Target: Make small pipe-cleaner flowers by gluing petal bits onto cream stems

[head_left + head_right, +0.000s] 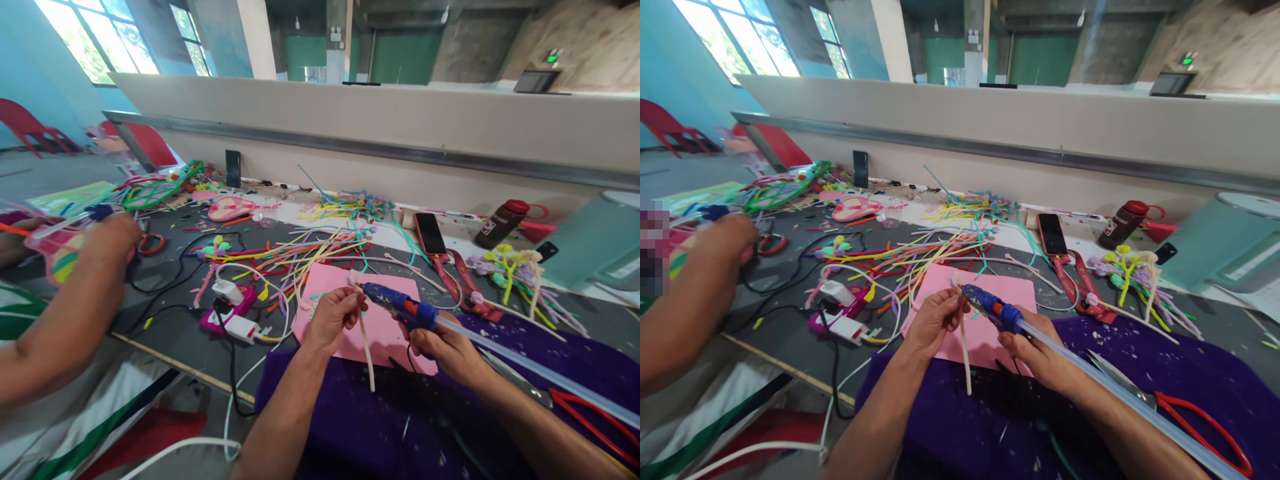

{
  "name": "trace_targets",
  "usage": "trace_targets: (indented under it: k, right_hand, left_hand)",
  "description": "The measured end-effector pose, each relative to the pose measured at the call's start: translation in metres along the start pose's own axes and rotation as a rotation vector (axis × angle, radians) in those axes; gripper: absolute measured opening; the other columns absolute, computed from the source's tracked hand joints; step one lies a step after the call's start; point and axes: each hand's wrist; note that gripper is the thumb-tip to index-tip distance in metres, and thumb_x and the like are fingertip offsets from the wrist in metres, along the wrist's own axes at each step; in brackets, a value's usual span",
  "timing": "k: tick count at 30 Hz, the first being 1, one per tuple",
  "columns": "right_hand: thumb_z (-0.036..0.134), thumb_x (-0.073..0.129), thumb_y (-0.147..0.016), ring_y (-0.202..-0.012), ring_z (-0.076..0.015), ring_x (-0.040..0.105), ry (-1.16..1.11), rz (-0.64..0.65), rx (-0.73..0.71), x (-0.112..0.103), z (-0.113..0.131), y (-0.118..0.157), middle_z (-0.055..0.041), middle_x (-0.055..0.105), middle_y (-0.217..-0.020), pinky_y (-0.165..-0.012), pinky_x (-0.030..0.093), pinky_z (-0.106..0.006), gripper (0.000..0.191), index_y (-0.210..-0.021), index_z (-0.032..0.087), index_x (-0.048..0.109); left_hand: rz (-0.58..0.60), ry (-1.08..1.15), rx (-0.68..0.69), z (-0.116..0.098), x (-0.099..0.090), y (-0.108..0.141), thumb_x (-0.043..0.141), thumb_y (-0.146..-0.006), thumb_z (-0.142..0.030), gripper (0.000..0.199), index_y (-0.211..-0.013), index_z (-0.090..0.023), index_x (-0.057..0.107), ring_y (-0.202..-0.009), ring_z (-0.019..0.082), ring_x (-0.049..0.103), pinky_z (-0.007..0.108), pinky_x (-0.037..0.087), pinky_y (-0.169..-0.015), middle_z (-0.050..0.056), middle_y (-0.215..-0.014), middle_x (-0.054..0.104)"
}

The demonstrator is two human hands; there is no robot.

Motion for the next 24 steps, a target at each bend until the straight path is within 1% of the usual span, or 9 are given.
trace_targets:
  k: [5, 8, 11, 14, 16, 18, 19, 21, 24]
  right_hand:
    - [0.041, 0.045, -0.087, -0.055, -0.0109, 0.044, 0.004, 0.004, -0.026, 0.001, 0.003, 0.000, -0.0006, 0.050, -0.067, -0.048, 0.035, -0.022, 0.027, -0.081, 0.016, 0.054]
    - [0.040, 0.045, -0.086, -0.054, -0.0109, 0.043, 0.011, -0.005, -0.049, 0.001, 0.007, 0.001, -0.0008, 0.050, -0.067, -0.047, 0.035, -0.023, 0.027, -0.075, 0.017, 0.053]
    - [0.039, 0.045, -0.086, -0.054, -0.0117, 0.045, 0.011, -0.004, -0.079, -0.003, 0.012, 0.000, -0.0008, 0.051, -0.065, -0.049, 0.036, -0.024, 0.028, -0.070, 0.017, 0.052]
    - [0.037, 0.049, -0.084, -0.060, -0.0144, 0.052, 0.064, -0.046, -0.142, -0.012, 0.014, -0.006, -0.0014, 0.055, -0.069, -0.054, 0.040, -0.025, 0.021, -0.080, 0.018, 0.056]
    - [0.033, 0.054, -0.080, -0.067, -0.0164, 0.055, 0.219, -0.084, -0.204, -0.018, 0.009, -0.014, -0.0026, 0.059, -0.078, -0.060, 0.043, -0.027, 0.020, -0.093, 0.018, 0.056]
    - [0.030, 0.057, -0.077, -0.073, -0.0181, 0.057, 0.452, -0.084, -0.257, -0.021, -0.002, -0.023, -0.0051, 0.061, -0.086, -0.065, 0.043, -0.029, 0.028, -0.102, 0.017, 0.055]
    - [0.030, 0.058, -0.076, -0.075, -0.0189, 0.058, 0.570, -0.076, -0.262, -0.021, -0.010, -0.028, -0.0068, 0.061, -0.090, -0.065, 0.043, -0.029, 0.029, -0.102, 0.017, 0.055]
    - [0.033, 0.057, -0.077, -0.076, -0.0201, 0.059, 0.774, -0.041, -0.223, -0.019, -0.026, -0.035, -0.0090, 0.061, -0.092, -0.065, 0.044, -0.029, 0.029, -0.100, 0.016, 0.057]
    - [0.034, 0.056, -0.079, -0.077, -0.0193, 0.059, 0.916, 0.061, -0.153, -0.017, -0.045, -0.040, -0.0088, 0.061, -0.090, -0.066, 0.044, -0.028, 0.024, -0.094, 0.016, 0.062]
  left_hand:
    - [-0.012, 0.037, 0.014, 0.000, -0.002, 0.000, 0.070, -0.066, -0.032, 0.022, -0.068, -0.012, 0.060, -0.036, 0.002, 0.040, 0.017, 0.020, -0.037, 0.001, -0.058, 0.062]
    - [-0.004, 0.040, -0.005, 0.001, -0.001, 0.000, 0.071, -0.065, -0.032, 0.023, -0.070, -0.012, 0.061, -0.037, 0.002, 0.041, 0.017, 0.020, -0.037, 0.001, -0.057, 0.062]
    - [-0.022, 0.036, -0.006, 0.000, -0.002, -0.001, 0.071, -0.064, -0.032, 0.022, -0.069, -0.012, 0.061, -0.037, 0.002, 0.040, 0.016, 0.021, -0.037, 0.001, -0.057, 0.062]
    - [-0.044, 0.056, -0.038, -0.002, -0.003, -0.002, 0.071, -0.063, -0.031, 0.022, -0.066, -0.012, 0.061, -0.036, 0.002, 0.039, 0.017, 0.021, -0.037, 0.001, -0.056, 0.061]
    - [-0.029, 0.087, -0.062, -0.002, -0.005, -0.003, 0.070, -0.064, -0.030, 0.021, -0.065, -0.012, 0.060, -0.037, 0.002, 0.041, 0.016, 0.022, -0.037, 0.000, -0.056, 0.060]
    - [-0.007, 0.115, -0.060, -0.003, -0.006, -0.003, 0.068, -0.065, -0.029, 0.018, -0.066, -0.012, 0.061, -0.038, 0.003, 0.042, 0.016, 0.022, -0.037, -0.001, -0.055, 0.059]
    - [0.001, 0.126, -0.057, -0.003, -0.006, -0.003, 0.067, -0.066, -0.028, 0.018, -0.066, -0.012, 0.061, -0.038, 0.003, 0.042, 0.016, 0.022, -0.036, -0.001, -0.054, 0.058]
    - [0.012, 0.142, -0.061, -0.002, -0.006, -0.004, 0.067, -0.065, -0.028, 0.017, -0.065, -0.012, 0.061, -0.038, 0.004, 0.042, 0.016, 0.021, -0.036, -0.001, -0.053, 0.058]
    - [0.022, 0.160, -0.108, -0.002, -0.005, -0.003, 0.068, -0.063, -0.026, 0.015, -0.065, -0.011, 0.062, -0.040, 0.004, 0.043, 0.016, 0.021, -0.036, 0.001, -0.054, 0.059]
Point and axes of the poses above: each hand's wrist, its own y-axis away from the middle knuckle, its own x-axis out of the palm, z = x × y
